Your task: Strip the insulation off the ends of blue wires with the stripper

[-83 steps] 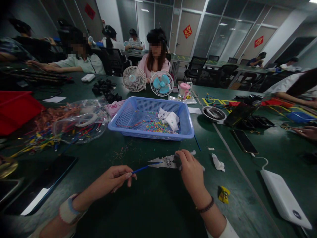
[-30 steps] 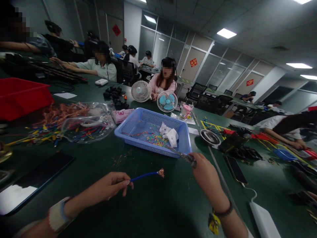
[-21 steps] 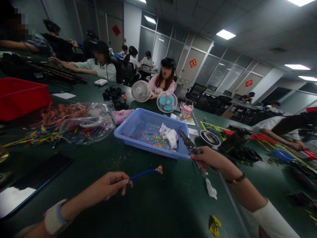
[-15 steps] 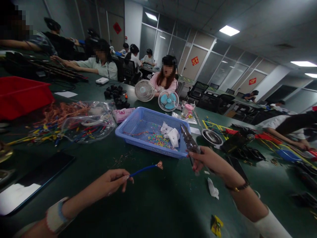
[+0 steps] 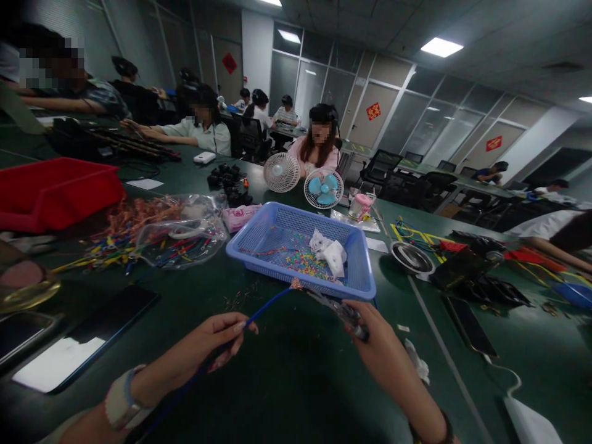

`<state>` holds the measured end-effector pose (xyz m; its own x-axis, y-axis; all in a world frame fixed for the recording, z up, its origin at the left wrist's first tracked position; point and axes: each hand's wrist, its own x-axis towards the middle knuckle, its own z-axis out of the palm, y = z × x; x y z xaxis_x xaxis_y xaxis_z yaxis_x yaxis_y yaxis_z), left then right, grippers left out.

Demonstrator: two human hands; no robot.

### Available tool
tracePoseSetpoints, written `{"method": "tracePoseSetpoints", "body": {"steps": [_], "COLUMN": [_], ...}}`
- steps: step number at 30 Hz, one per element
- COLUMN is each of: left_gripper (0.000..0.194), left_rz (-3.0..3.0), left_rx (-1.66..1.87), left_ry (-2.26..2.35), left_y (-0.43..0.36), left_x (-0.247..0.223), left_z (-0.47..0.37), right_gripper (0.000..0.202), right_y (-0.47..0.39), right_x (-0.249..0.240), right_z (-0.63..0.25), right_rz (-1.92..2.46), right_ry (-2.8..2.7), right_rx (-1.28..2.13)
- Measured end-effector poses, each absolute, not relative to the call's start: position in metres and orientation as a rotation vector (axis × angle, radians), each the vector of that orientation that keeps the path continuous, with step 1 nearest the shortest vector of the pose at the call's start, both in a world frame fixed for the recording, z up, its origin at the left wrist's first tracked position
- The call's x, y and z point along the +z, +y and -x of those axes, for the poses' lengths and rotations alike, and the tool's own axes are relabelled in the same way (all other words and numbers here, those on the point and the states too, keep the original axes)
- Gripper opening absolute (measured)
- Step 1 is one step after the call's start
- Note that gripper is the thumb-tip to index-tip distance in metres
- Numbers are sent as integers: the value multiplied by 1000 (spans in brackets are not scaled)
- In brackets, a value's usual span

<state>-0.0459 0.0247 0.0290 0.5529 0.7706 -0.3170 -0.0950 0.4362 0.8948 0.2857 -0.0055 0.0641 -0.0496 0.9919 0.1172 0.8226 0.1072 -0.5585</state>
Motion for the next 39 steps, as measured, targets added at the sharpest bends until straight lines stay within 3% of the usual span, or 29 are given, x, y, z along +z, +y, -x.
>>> {"method": "tracePoseSetpoints", "body": {"steps": [11,24,32,39], "left_gripper": [30,29,32,42], "left_rz": [-917,-1101,-1150,-1250], "left_rx": [506,382,398,323], "left_ry": [586,681,696,694], "left_y": [18,22,20,21], "left_x": [29,15,20,21], "left_z": [48,46,44,45], "right_gripper": [37,58,51,28], "right_y": [-12,-16,-17,-17], "right_x": [58,75,79,77], "right_z": [-273,-262,-253,-252], "right_rz": [1840,1985,2048,2121], "right_ry": [-1984,-2118,-2212,-2249], "right_rx": [489,304,158,254]}}
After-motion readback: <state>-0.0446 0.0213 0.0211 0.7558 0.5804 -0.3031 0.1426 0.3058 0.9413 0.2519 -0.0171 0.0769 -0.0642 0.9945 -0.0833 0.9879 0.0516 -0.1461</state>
